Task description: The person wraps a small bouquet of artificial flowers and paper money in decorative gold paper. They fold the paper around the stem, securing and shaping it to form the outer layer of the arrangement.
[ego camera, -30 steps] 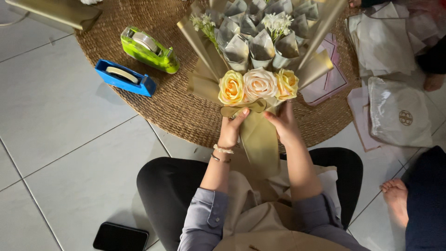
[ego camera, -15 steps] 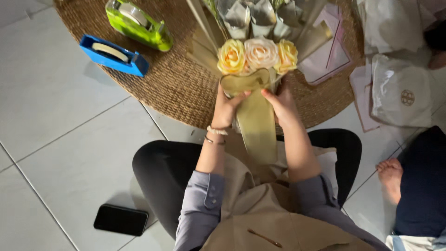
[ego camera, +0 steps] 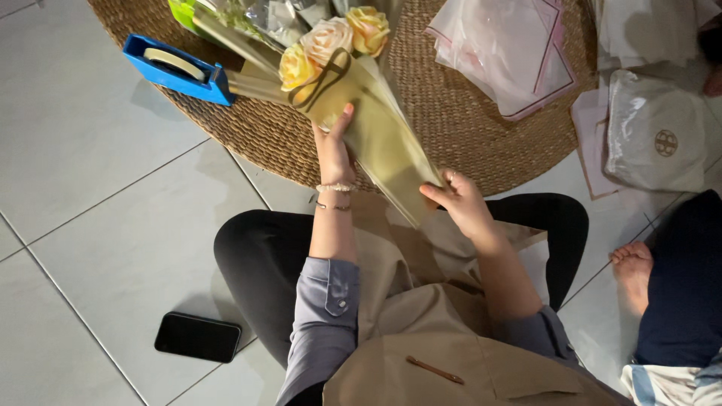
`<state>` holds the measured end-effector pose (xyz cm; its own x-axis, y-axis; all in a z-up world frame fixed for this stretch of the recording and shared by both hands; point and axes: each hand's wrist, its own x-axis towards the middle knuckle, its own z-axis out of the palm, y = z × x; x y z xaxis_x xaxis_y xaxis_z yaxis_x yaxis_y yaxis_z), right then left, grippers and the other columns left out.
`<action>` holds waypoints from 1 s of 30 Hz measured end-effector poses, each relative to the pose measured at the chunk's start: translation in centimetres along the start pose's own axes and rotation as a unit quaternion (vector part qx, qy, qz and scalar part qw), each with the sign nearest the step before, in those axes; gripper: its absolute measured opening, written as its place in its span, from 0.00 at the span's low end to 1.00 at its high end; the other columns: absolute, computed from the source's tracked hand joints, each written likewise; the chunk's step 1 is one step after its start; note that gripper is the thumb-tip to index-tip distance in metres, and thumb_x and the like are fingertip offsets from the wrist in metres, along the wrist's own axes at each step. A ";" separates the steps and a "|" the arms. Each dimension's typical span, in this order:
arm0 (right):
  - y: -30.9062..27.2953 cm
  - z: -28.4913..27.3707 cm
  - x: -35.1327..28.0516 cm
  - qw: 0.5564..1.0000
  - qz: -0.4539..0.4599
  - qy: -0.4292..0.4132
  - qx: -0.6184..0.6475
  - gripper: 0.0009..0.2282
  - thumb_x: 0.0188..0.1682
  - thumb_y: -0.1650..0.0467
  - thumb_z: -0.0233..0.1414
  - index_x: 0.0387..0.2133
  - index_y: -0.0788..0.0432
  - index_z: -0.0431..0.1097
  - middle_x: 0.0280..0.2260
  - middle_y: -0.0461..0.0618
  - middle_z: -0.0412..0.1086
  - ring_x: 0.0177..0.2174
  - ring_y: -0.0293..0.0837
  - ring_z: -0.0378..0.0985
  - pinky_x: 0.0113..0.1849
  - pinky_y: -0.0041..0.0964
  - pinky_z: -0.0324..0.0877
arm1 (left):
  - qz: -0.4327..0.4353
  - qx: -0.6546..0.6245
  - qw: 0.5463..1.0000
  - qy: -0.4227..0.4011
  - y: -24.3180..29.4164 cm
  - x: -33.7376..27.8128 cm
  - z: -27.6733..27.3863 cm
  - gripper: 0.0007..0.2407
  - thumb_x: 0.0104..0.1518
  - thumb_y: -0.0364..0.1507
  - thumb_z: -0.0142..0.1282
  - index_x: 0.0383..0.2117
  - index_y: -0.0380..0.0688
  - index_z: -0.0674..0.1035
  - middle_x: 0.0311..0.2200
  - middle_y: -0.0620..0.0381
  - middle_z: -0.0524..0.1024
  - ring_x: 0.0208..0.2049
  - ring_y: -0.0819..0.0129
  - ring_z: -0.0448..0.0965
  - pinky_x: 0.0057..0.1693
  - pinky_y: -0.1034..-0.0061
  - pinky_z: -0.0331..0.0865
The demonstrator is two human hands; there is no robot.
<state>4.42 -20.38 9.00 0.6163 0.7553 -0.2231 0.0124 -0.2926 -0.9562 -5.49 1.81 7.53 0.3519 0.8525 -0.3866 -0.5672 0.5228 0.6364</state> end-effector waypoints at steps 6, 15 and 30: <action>-6.1 0.8 -2.1 0.992 0.019 -0.080 -0.094 0.15 0.35 0.70 0.65 0.33 0.66 0.73 0.27 0.53 0.75 0.25 0.40 0.75 0.28 0.33 0.71 | -0.013 0.016 0.999 -0.036 0.1 -1.2 0.7 0.25 0.46 0.28 0.68 0.51 0.51 0.70 0.40 0.45 0.76 0.37 0.54 0.80 0.39 0.58 0.79; -7.8 -1.5 4.4 0.991 -0.133 -0.023 -0.018 0.41 0.48 0.58 0.55 0.63 0.66 0.33 0.57 0.81 0.42 0.58 0.72 0.47 0.56 0.65 0.47 | -0.040 0.048 0.990 -0.124 -0.9 -4.6 3.8 0.29 0.44 0.28 0.69 0.55 0.52 0.69 0.45 0.47 0.74 0.44 0.59 0.76 0.46 0.58 0.76; -5.9 1.1 5.1 0.989 -0.088 0.115 0.012 0.30 0.39 0.64 0.65 0.48 0.65 0.55 0.45 0.60 0.63 0.47 0.49 0.66 0.50 0.51 0.59 | -0.054 0.097 0.973 -0.203 -3.0 -5.1 2.9 0.24 0.47 0.27 0.66 0.52 0.45 0.70 0.42 0.48 0.74 0.43 0.63 0.73 0.45 0.61 0.75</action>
<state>6.60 -14.19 13.32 0.7689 0.6393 -0.0067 0.1178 -0.1520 -0.9813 -3.41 -4.11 9.54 0.6888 0.7002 -0.1878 -0.3734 0.5646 0.7361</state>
